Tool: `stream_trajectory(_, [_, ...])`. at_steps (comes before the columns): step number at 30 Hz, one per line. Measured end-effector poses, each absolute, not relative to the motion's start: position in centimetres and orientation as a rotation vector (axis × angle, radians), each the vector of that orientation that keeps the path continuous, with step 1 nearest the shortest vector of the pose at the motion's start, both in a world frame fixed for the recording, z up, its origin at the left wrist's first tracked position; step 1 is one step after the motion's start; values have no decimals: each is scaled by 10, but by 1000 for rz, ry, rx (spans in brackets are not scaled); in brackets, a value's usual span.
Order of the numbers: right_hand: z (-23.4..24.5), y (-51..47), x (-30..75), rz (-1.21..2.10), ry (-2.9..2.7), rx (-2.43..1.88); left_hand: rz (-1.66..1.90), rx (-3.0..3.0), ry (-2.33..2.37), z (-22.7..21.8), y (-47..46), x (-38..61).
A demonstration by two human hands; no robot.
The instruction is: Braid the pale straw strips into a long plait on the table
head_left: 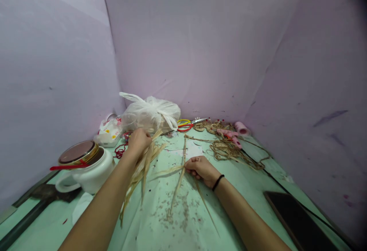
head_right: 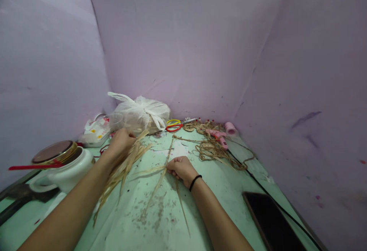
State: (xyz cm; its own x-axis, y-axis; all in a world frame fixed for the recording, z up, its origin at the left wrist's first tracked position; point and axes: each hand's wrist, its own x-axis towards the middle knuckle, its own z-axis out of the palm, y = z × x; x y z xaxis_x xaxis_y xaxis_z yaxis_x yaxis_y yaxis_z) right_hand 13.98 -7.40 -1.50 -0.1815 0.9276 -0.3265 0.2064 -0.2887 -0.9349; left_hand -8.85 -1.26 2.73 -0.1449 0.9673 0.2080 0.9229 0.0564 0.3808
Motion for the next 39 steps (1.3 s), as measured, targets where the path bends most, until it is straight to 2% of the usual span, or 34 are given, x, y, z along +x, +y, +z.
stream_trajectory(7, [-16, -73, 140, 1514, -1331, -1491, 823, 1840, 1997, 30, -14, -88])
stream_trajectory(15, [-14, -74, 140, 1518, -1331, -1476, 822, 1845, 1780, 47, -20, -81])
stream_trajectory(20, [-15, -74, 140, 1513, -1343, -1487, 646, 1787, 1778, 41, -18, -82])
stream_trajectory(24, [-15, -74, 139, 1524, -1326, -1491, 400, 1713, 1606, 32, -17, -81])
stream_trajectory(27, [-14, -74, 139, 1530, -1323, -1481, 328, 1730, 1658, 28, -15, -79])
stream_trajectory(33, [-18, -72, 141, 1534, -1323, -1482, 588, 2033, 1843, 28, -13, -68])
stream_trajectory(39, [-18, -71, 141, 1531, -1349, -1483, 404, 2057, 2112, 19, -19, -53])
